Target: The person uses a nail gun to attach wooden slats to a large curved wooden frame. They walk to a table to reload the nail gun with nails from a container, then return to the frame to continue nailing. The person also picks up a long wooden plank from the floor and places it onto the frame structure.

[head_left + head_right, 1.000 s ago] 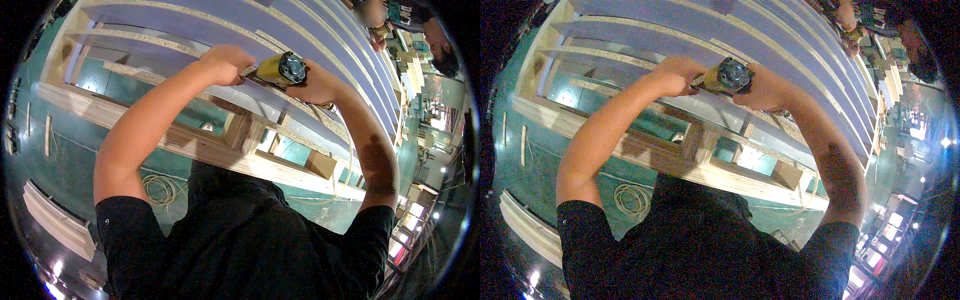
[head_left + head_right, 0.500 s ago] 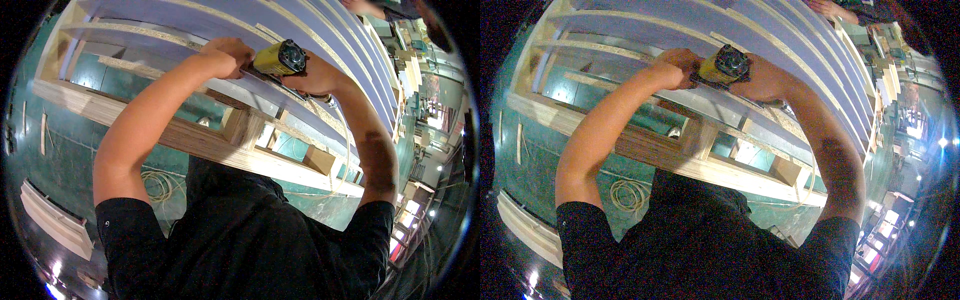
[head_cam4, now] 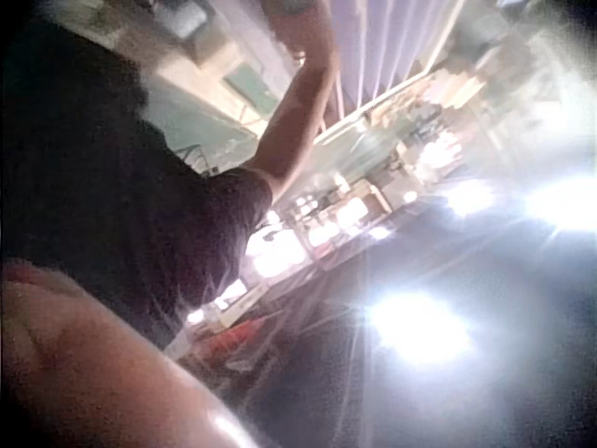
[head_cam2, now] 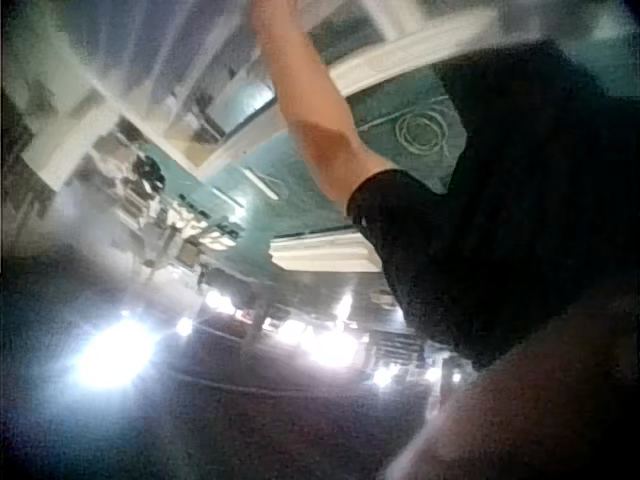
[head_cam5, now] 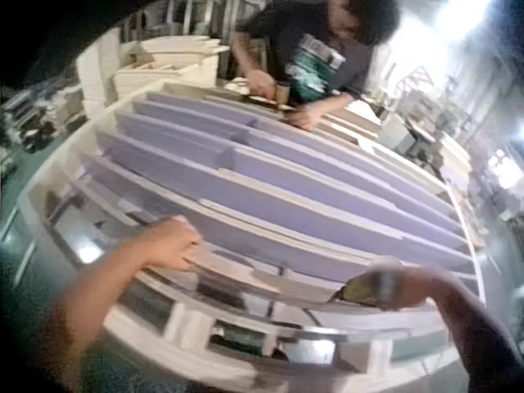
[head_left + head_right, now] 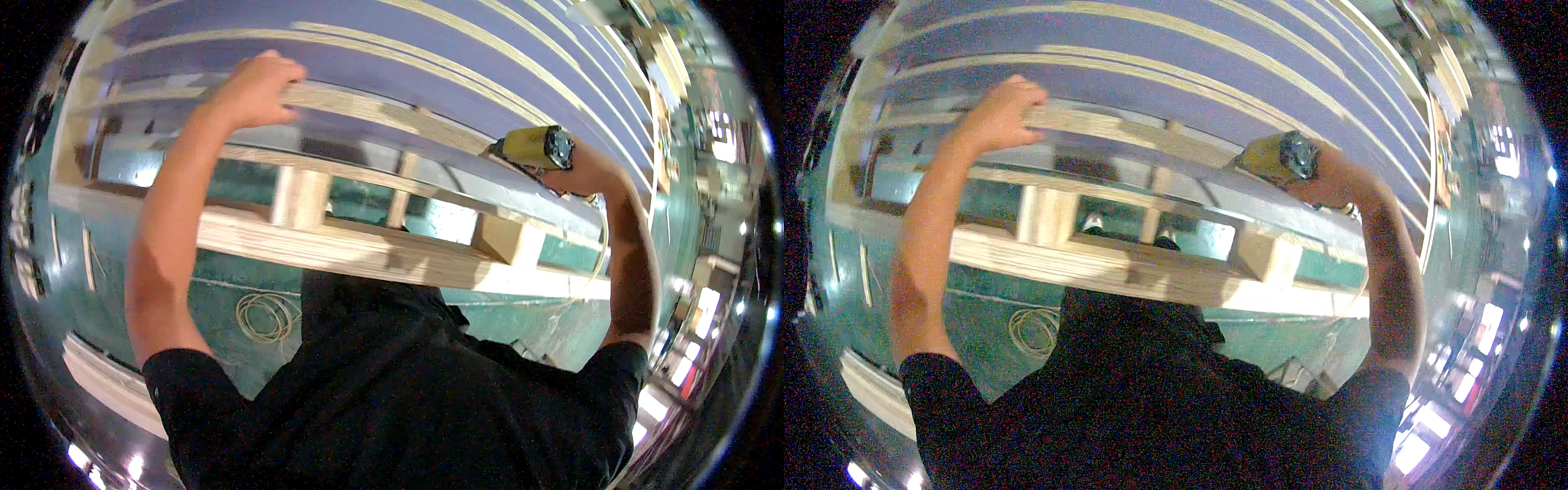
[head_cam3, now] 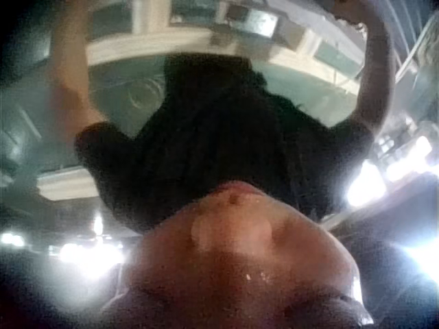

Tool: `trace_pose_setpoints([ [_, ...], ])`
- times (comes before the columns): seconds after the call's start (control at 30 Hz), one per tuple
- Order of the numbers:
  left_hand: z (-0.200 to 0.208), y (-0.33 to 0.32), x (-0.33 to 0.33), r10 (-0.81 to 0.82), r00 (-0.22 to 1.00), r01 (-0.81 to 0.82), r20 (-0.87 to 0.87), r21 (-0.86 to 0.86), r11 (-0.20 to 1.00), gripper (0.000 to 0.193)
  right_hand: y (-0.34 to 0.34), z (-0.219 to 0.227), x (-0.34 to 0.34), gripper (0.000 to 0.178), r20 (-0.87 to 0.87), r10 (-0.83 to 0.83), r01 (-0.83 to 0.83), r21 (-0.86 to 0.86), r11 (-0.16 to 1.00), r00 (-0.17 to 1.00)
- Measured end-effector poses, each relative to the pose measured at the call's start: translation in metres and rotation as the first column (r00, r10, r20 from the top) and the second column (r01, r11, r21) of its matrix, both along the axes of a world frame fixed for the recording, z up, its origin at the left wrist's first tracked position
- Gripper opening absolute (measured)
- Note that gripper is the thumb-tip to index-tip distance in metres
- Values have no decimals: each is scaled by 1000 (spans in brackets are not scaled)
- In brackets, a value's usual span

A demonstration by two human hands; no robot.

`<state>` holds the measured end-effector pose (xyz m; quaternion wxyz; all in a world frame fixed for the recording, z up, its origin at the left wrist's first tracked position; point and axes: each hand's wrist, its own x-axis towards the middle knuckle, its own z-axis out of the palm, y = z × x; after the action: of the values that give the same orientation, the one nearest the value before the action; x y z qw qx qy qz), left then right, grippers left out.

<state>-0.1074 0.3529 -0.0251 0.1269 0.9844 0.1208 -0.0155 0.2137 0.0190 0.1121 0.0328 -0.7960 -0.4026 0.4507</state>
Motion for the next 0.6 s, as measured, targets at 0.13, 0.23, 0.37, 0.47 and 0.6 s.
trace_pose_setpoints([
  [0.13, 18, -78, 67, -6, 990, 7, -142, 7, 1000, 49, -100, -3, 64, 41, 94, -152, 155, -34, 987, 984],
  [0.23, 19, -153, 134, -116, 988, 113, -100, -39, 993, 56, -149, -4, 104, 44, 124, -110, 126, -126, 984, 986],
  [0.37, 7, -253, 220, -287, 958, 284, -17, -105, 953, 60, -191, 2, 119, 45, 128, -156, 168, -84, 982, 979],
  [0.47, -1, -291, 256, -252, 967, 244, -23, -185, 952, 51, -194, -4, 123, 47, 114, -100, 103, -24, 994, 988],
  [0.6, -2, -308, 269, -194, 981, 187, -11, -218, 958, 33, -186, 2, 121, 50, 98, -77, 82, -44, 996, 992],
])
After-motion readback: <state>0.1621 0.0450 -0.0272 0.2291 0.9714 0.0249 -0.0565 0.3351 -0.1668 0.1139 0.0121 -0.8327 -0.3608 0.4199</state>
